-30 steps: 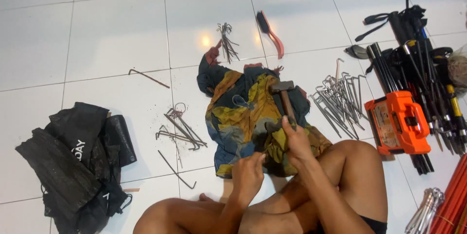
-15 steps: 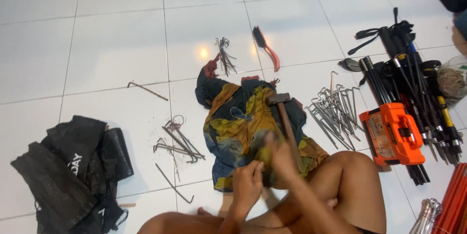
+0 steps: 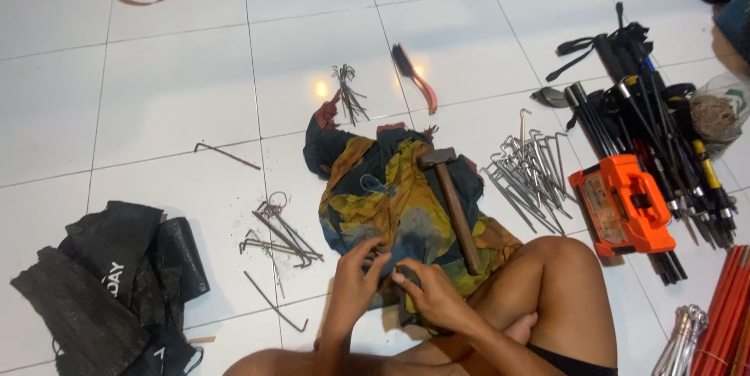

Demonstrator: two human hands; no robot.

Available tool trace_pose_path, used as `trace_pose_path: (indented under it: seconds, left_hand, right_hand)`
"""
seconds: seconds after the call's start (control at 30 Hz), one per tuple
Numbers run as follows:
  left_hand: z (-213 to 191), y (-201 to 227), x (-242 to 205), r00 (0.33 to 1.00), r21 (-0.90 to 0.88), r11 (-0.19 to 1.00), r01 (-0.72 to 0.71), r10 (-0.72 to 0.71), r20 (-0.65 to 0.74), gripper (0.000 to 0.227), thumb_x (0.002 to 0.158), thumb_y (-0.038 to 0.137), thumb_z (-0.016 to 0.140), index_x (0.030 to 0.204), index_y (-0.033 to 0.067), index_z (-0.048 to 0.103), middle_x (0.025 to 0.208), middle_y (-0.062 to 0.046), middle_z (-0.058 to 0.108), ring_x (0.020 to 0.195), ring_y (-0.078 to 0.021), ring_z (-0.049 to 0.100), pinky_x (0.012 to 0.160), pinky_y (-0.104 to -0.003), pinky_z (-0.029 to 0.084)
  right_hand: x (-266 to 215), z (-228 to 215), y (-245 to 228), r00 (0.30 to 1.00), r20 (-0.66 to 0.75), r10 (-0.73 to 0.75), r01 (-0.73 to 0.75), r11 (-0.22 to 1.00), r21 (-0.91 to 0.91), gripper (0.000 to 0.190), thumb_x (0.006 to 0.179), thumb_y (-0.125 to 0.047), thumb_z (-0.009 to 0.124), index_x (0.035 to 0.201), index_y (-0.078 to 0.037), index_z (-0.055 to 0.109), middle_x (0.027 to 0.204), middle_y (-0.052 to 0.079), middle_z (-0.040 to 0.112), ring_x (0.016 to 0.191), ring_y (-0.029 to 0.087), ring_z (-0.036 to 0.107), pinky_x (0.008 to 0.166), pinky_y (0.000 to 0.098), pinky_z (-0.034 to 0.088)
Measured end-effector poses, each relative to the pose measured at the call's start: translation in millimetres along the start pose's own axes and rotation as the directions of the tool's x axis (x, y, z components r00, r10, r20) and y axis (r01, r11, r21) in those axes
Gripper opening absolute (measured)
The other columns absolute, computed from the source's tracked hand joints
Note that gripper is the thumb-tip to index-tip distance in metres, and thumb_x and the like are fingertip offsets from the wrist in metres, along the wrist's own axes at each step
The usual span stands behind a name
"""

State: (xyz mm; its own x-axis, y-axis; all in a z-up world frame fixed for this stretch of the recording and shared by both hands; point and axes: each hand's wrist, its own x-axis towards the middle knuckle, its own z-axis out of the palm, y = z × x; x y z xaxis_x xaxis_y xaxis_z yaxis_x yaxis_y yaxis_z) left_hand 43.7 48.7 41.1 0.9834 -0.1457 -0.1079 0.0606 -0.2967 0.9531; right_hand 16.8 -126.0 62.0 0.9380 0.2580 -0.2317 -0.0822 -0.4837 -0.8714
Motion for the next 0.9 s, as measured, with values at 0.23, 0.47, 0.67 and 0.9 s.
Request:
trace_pose_path:
  seconds: [0.23,0.47,0.67,0.9]
  left_hand:
    - [-12,11,-12,0.998,0.019,1.0,-0.007,0.009,-0.061,0.016,0.083,0.016,0.072,0.086,0.0014,0.079,0.068,-0.004,0.074,0.053,-0.0138,0.054,0.052,-0.027,0.043]
    - [-15,-1,-9,0.96,-0.071,0.993,-0.093,0.071,-0.269,0.007,0.086,0.007,0.077,0.08,0.003,0.078,0.057,-0.008,0.071,0.046,-0.014,0.059,0.047,-0.027,0.045]
    - [-30,-17,-4,0.909,-0.168,0.986,-0.003,-0.067,-0.41,0.011,0.092,0.007,0.074,0.084,0.0009,0.077,0.059,-0.015,0.071,0.052,-0.0203,0.063,0.055,-0.034,0.051]
    - [-45,-45,8,0.82,-0.325,0.945,-0.015,-0.174,-0.545,0.014,0.099,0.008,0.069,0.095,-0.0041,0.073,0.068,-0.019,0.07,0.059,-0.0235,0.069,0.059,-0.033,0.058]
  right_hand:
    - [-3,3,19,0.998,-0.019,0.051,-0.055,0.941,-0.334,0.031,0.1,-0.035,0.061,0.087,-0.008,0.067,0.061,0.012,0.068,0.049,0.03,0.061,0.053,0.0439,0.047]
    - [13,-8,35,0.946,-0.053,-0.321,0.215,0.74,-0.638,0.031,0.098,-0.041,0.062,0.08,-0.016,0.058,0.059,0.003,0.064,0.045,0.027,0.061,0.044,0.0366,0.046]
    - [42,-18,38,0.904,-0.028,-0.426,0.292,0.664,-0.688,0.038,0.097,-0.044,0.065,0.073,-0.016,0.054,0.05,0.009,0.057,0.046,0.031,0.061,0.043,0.039,0.047]
    - [114,-76,30,0.918,-0.166,-0.36,0.231,0.825,-0.516,0.036,0.094,-0.033,0.074,0.119,-0.009,0.067,0.108,0.022,0.071,0.106,0.046,0.067,0.093,0.0534,0.053]
